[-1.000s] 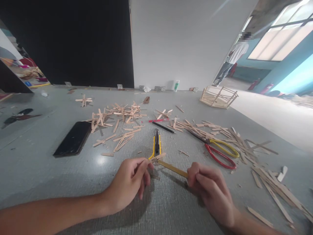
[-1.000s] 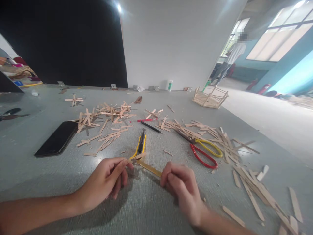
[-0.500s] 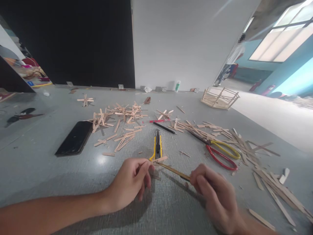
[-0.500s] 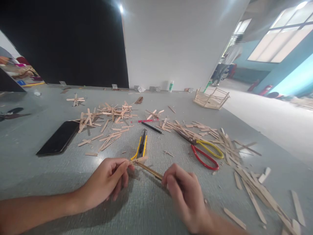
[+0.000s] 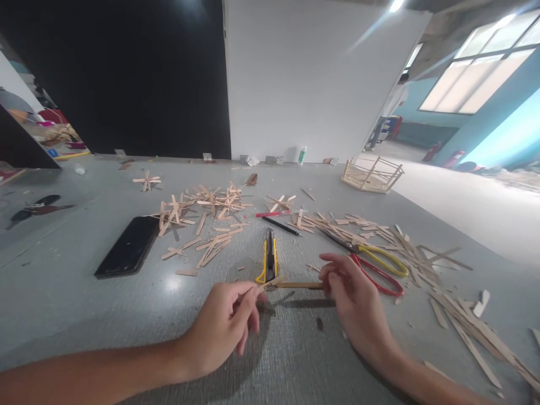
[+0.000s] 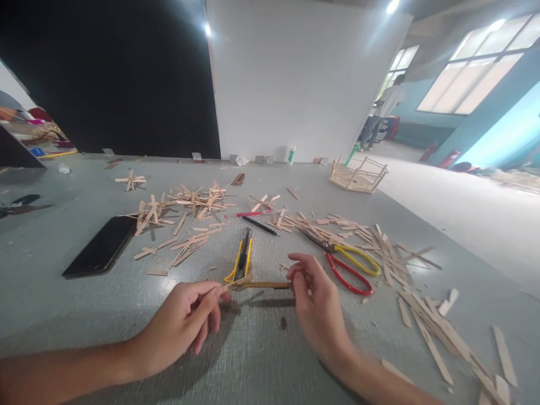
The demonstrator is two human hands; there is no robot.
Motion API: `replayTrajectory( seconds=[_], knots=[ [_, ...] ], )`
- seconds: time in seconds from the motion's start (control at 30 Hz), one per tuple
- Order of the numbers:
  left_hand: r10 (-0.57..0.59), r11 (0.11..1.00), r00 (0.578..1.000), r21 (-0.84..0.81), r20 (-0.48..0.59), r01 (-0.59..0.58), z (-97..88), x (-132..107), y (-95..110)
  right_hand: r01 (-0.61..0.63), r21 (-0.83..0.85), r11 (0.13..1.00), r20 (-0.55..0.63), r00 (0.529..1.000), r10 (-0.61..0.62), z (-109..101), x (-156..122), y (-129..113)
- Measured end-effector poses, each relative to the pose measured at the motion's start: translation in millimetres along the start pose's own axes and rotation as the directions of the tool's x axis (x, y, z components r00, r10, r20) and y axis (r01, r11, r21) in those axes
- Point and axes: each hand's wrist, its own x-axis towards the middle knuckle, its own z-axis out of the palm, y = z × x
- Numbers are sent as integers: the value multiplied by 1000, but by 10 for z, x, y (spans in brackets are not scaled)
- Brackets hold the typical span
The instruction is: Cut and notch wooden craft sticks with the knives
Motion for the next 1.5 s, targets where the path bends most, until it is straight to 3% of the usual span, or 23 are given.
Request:
replayTrajectory(
  seconds=[0.07, 0.1, 0.17, 0.23, 0.3, 0.33, 0.47, 0.57, 0.73, 0.93, 1.0, 1.07, 1.2, 1.33, 1.5],
  knots=[
    [7, 999, 1000, 53, -24, -6, 9, -18, 14, 211, -136, 968, 65, 977, -204, 18, -46, -34],
    [14, 996, 999, 91, -45, -10, 14, -25, 27, 340, -174, 924, 130, 938, -321, 15, -94, -57],
    [55, 983, 995, 182, -87, -39, 21, -36, 51, 569, -169, 805, 301, 807, -508, -10, -201, -93],
    [121, 957, 988, 277, -98, -90, 24, -40, 55, 695, -109, 711, 453, 671, -586, -47, -280, -102],
    [176, 919, 981, 370, -77, -136, 21, -36, 25, 725, -97, 682, 544, 612, -573, -74, -304, -87],
    [199, 892, 978, 424, -61, -156, 18, -32, -2, 723, -125, 680, 545, 622, -562, -79, -298, -76],
    [284, 721, 958, 649, 45, -245, 10, -6, -120, 666, -323, 673, 406, 740, -537, -48, -231, -72],
    [281, 669, 959, 707, 43, -228, 8, 7, -144, 635, -383, 670, 394, 769, -503, -9, -226, -110],
    [258, 754, 964, 636, -58, -164, -28, 49, -82, 650, -417, 635, 414, 758, -504, 24, -256, -134],
    [294, 842, 939, 514, -181, -164, -92, 117, -42, 520, -329, 789, 337, 845, -416, 37, -197, -112],
    [240, 908, 955, 387, -172, -158, -99, 91, 45, 500, -310, 809, 339, 853, -397, 42, -193, -101],
    [104, 982, 989, 166, -101, -86, -113, 26, 191, 501, -298, 812, 341, 851, -399, 48, -198, -85],
    [11, 990, 1000, -143, -8, -12, -173, -189, 512, 500, -284, 818, 359, 847, -392, 56, -203, -53],
    [32, 985, 999, -168, 6, -30, -226, -385, 645, 488, -287, 824, 371, 850, -374, 70, -191, -46],
    [49, 982, 998, -185, 44, -40, -194, -466, 697, 483, -291, 826, 356, 856, -375, 85, -189, -52]
  ],
)
